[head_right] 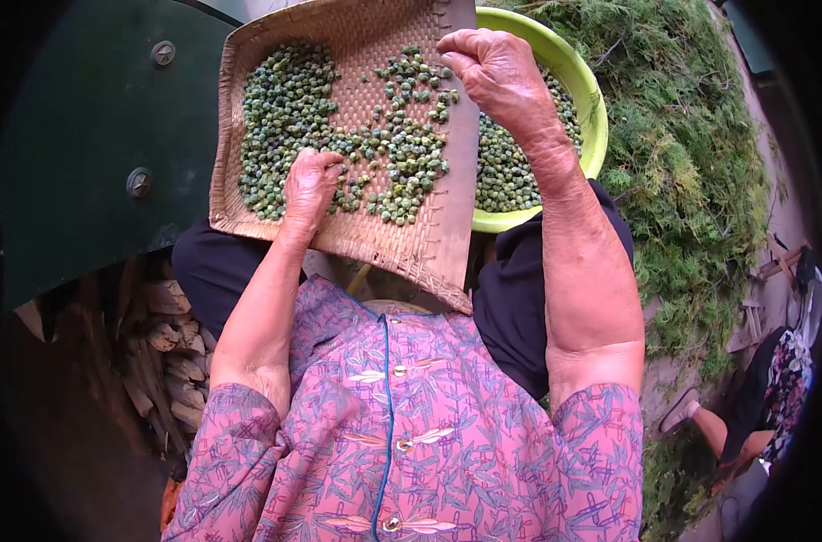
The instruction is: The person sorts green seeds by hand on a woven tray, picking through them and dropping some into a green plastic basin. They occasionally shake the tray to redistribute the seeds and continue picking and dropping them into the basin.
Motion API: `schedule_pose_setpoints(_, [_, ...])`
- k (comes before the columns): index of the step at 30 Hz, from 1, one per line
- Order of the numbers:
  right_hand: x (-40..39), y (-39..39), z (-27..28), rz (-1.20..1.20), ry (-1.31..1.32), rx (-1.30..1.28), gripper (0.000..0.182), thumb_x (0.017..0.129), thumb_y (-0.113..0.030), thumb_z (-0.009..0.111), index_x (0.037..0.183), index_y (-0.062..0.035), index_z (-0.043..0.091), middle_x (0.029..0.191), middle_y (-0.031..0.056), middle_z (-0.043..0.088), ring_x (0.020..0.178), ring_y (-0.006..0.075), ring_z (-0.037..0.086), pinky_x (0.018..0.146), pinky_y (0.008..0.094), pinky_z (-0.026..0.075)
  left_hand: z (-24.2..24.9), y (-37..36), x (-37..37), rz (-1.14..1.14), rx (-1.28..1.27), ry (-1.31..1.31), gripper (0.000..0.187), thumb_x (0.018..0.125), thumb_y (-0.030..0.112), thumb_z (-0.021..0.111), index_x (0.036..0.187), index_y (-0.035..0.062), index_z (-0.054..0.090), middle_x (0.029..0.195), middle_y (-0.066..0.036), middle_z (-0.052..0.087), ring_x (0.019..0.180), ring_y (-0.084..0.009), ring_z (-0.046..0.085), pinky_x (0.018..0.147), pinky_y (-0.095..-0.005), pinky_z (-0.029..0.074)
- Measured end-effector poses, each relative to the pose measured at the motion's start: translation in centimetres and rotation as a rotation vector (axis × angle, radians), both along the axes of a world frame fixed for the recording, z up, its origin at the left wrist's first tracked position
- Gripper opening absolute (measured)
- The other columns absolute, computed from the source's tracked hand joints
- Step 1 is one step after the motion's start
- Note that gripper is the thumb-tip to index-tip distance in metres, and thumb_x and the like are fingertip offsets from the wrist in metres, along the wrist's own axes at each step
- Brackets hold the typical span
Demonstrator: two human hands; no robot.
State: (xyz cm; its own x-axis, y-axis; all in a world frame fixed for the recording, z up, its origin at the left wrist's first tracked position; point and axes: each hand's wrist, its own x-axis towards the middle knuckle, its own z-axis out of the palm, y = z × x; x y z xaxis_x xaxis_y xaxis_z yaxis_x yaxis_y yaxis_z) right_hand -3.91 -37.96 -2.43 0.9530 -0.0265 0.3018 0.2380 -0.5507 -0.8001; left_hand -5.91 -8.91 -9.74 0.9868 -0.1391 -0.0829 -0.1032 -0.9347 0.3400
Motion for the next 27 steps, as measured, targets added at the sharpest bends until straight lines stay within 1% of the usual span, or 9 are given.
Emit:
schedule_pose_setpoints(1, [0.1, 0.0, 0.0, 0.004, -0.011, 0.007, 0.020, 0.082, -0.014, 0.064, 0.098, -0.0021, 0.067, 0.087, 0.0121, 0.068, 0.077, 0.0199, 0.065, 0.073, 0.0299, 0.050, -0.4, 0.0, 0.5, -0.001, -0.001, -0.001, 0.015, 0.077, 0.018, 0.062, 0.087, 0.0122, 0.071, 0.086, -0.014, 0.057, 0.087, -0.0323, 0.058, 0.077, -0.0406, 0.047])
schedule_pose_setpoints(4, [0.1, -0.2, -0.1, 0.006, -0.020, 0.011, 0.020, 0.082, -0.014, 0.064, 0.098, -0.0019, 0.067, 0.086, 0.0121, 0.068, 0.076, 0.0200, 0.065, 0.073, 0.0299, 0.050, -1.9, 0.1, 1.2, 0.007, 0.089, 0.035, 0.017, 0.073, 0.018, 0.064, 0.088, 0.0179, 0.072, 0.092, -0.014, 0.056, 0.092, -0.0317, 0.057, 0.078, -0.0414, 0.047])
schedule_pose_setpoints(8, [0.1, -0.2, 0.3, -0.003, 0.004, 0.019, 0.020, 0.082, -0.014, 0.064, 0.097, -0.0019, 0.067, 0.086, 0.0121, 0.068, 0.076, 0.0194, 0.065, 0.073, 0.0297, 0.051, -2.7, 0.2, 0.8, 0.009, 0.101, 0.026, 0.021, 0.071, 0.018, 0.068, 0.092, 0.0191, 0.071, 0.093, -0.013, 0.055, 0.094, -0.0301, 0.056, 0.078, -0.0411, 0.047])
schedule_pose_setpoints(10, [0.1, -0.3, 0.2, -0.002, 0.006, 0.023, 0.020, 0.082, -0.014, 0.064, 0.097, -0.0018, 0.067, 0.087, 0.0120, 0.068, 0.077, 0.0193, 0.065, 0.073, 0.0296, 0.051, -2.7, -0.1, 0.7, 0.057, 0.092, 0.044, 0.028, 0.068, 0.019, 0.073, 0.095, 0.0199, 0.071, 0.093, -0.011, 0.054, 0.095, -0.0288, 0.055, 0.079, -0.0410, 0.047])
schedule_pose_setpoints(13, [0.1, -0.2, 0.3, -0.004, 0.011, 0.022, 0.020, 0.082, -0.014, 0.064, 0.098, -0.0019, 0.067, 0.087, 0.0120, 0.068, 0.077, 0.0191, 0.065, 0.073, 0.0294, 0.051, -2.5, -0.8, 0.8, 0.083, 0.126, 0.051, 0.031, 0.066, 0.021, 0.075, 0.096, 0.0189, 0.070, 0.092, -0.011, 0.054, 0.093, -0.0281, 0.055, 0.078, -0.0406, 0.047])
schedule_pose_setpoints(20, [0.2, -0.1, 0.1, -0.001, 0.008, 0.017, 0.020, 0.083, -0.014, 0.063, 0.099, -0.0019, 0.067, 0.087, 0.0123, 0.068, 0.077, 0.0196, 0.065, 0.073, 0.0296, 0.051, -3.4, -0.7, 1.2, 0.065, 0.118, -0.014, 0.029, 0.065, 0.022, 0.074, 0.093, 0.0179, 0.071, 0.091, -0.010, 0.054, 0.093, -0.0268, 0.055, 0.079, -0.0393, 0.047])
schedule_pose_setpoints(23, [0.3, -0.1, 0.1, 0.004, 0.012, 0.014, 0.020, 0.083, -0.014, 0.063, 0.099, -0.0019, 0.067, 0.087, 0.0124, 0.068, 0.077, 0.0200, 0.065, 0.073, 0.0299, 0.051, -3.2, -0.5, 1.0, 0.068, 0.099, 0.016, 0.027, 0.064, 0.021, 0.073, 0.090, 0.0176, 0.071, 0.090, -0.009, 0.054, 0.093, -0.0264, 0.056, 0.080, -0.0385, 0.047])
schedule_pose_setpoints(26, [0.4, -0.1, 0.0, 0.008, 0.010, 0.007, 0.020, 0.082, -0.014, 0.064, 0.099, -0.0019, 0.067, 0.087, 0.0126, 0.068, 0.077, 0.0202, 0.065, 0.073, 0.0300, 0.051, -2.0, 0.0, 0.8, -0.034, 0.103, 0.148, 0.026, 0.062, 0.019, 0.072, 0.088, 0.0162, 0.071, 0.090, -0.009, 0.055, 0.095, -0.0263, 0.055, 0.082, -0.0373, 0.046])
schedule_pose_setpoints(27, [0.4, 0.0, 0.0, 0.009, 0.009, 0.007, 0.020, 0.082, -0.014, 0.064, 0.099, -0.0019, 0.067, 0.087, 0.0126, 0.068, 0.077, 0.0202, 0.065, 0.073, 0.0300, 0.051, -2.2, 0.1, 0.7, -0.033, 0.103, 0.147, 0.026, 0.062, 0.019, 0.072, 0.088, 0.0162, 0.071, 0.090, -0.009, 0.055, 0.095, -0.0263, 0.055, 0.082, -0.0373, 0.046])
